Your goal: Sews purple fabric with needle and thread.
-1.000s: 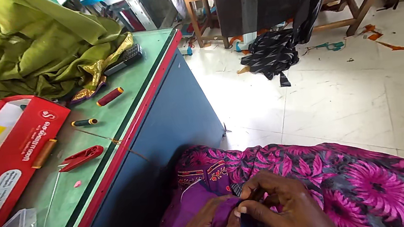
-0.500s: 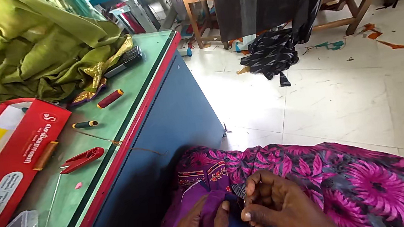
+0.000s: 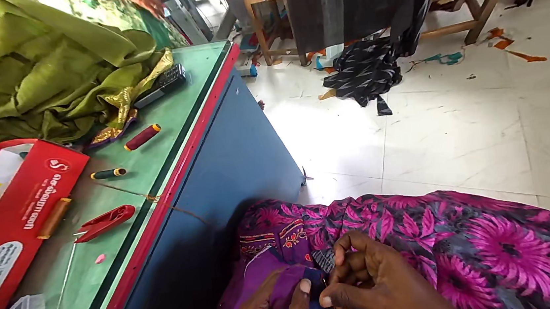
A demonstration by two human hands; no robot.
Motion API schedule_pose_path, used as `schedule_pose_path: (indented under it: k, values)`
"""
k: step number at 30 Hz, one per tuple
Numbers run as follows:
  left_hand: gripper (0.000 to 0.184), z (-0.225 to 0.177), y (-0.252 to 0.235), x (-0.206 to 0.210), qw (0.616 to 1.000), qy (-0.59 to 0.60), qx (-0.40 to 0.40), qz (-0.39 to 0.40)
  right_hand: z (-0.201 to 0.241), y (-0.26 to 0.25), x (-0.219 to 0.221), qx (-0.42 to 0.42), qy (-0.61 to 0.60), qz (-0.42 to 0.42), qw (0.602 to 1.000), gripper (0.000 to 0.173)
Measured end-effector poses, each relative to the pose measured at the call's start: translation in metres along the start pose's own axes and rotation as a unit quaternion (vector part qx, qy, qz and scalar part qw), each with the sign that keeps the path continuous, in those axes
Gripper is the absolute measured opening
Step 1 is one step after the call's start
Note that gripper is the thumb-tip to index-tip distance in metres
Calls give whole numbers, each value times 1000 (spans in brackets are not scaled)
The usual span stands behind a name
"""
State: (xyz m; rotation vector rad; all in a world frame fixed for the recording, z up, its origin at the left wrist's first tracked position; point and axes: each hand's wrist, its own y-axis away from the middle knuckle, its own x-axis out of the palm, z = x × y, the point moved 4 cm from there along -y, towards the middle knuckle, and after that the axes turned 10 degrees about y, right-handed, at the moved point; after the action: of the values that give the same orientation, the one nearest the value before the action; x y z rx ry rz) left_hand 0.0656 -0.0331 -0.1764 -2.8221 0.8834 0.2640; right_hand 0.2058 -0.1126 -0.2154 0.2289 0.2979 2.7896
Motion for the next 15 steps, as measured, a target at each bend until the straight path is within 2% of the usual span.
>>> schedule_pose_path:
  k: [15]
  values:
    - [12, 2, 1, -2, 1000, 15, 4, 20, 2, 1, 0, -27, -1, -1, 1000, 37]
